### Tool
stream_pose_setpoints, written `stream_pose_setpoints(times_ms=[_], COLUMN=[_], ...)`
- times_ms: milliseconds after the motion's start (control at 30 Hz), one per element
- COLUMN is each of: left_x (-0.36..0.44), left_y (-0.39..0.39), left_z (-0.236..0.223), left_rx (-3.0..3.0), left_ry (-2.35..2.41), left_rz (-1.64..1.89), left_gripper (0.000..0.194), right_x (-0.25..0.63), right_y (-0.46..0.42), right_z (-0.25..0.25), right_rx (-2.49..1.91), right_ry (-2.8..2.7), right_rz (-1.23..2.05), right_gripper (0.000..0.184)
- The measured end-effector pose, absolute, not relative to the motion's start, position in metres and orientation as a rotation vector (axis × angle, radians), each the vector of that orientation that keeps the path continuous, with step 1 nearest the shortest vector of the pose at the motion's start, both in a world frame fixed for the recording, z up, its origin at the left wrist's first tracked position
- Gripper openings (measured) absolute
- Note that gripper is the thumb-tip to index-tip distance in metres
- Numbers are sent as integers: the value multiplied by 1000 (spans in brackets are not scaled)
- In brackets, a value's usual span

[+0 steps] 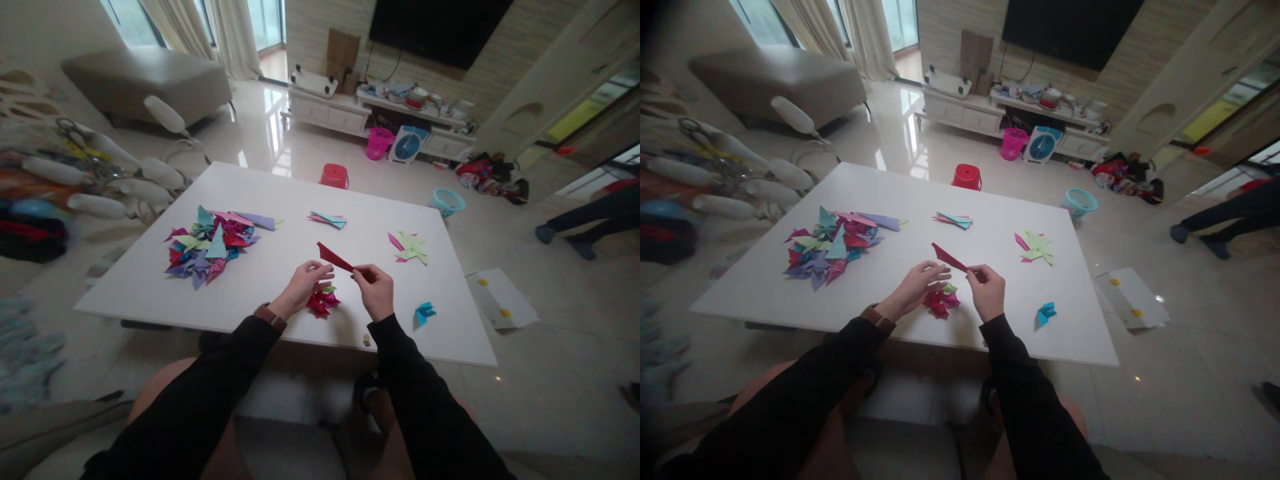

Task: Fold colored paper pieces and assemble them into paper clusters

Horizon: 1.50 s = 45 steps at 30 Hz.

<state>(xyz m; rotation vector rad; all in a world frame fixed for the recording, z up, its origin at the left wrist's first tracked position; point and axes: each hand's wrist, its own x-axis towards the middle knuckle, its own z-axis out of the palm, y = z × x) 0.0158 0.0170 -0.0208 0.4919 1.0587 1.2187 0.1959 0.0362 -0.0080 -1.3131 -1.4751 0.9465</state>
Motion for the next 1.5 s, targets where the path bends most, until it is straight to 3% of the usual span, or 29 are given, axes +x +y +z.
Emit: stream_pose_setpoints(times_ms=[100, 333, 600, 1000, 1267, 1500], left_x=[25, 24, 24, 26, 26, 28], left_y=[13, 8, 7, 12, 12, 10], left_z=[-24, -17, -13, -16, -17, -17], left_rx=[489, 541, 567, 560, 655, 546], left_ry=[945, 911, 855, 884, 966, 924], left_rz=[1264, 1392, 1392, 1418, 1385, 1301], left_gripper=[36, 36, 33, 49, 51, 38], right_x=[184, 171, 176, 174, 175, 176], right_y=[32, 22, 24, 26, 19, 24], right_z=[-7, -9, -11, -9, -6, -14], right_rx=[-1286, -1191, -1131, -1198, -1186, -1185], right_ry=[-1533, -1257, -943, -825, -1131, -1179], right_rz=[962, 1406, 1642, 1609, 1475, 1330], right_gripper=[16, 26, 35, 35, 28, 33])
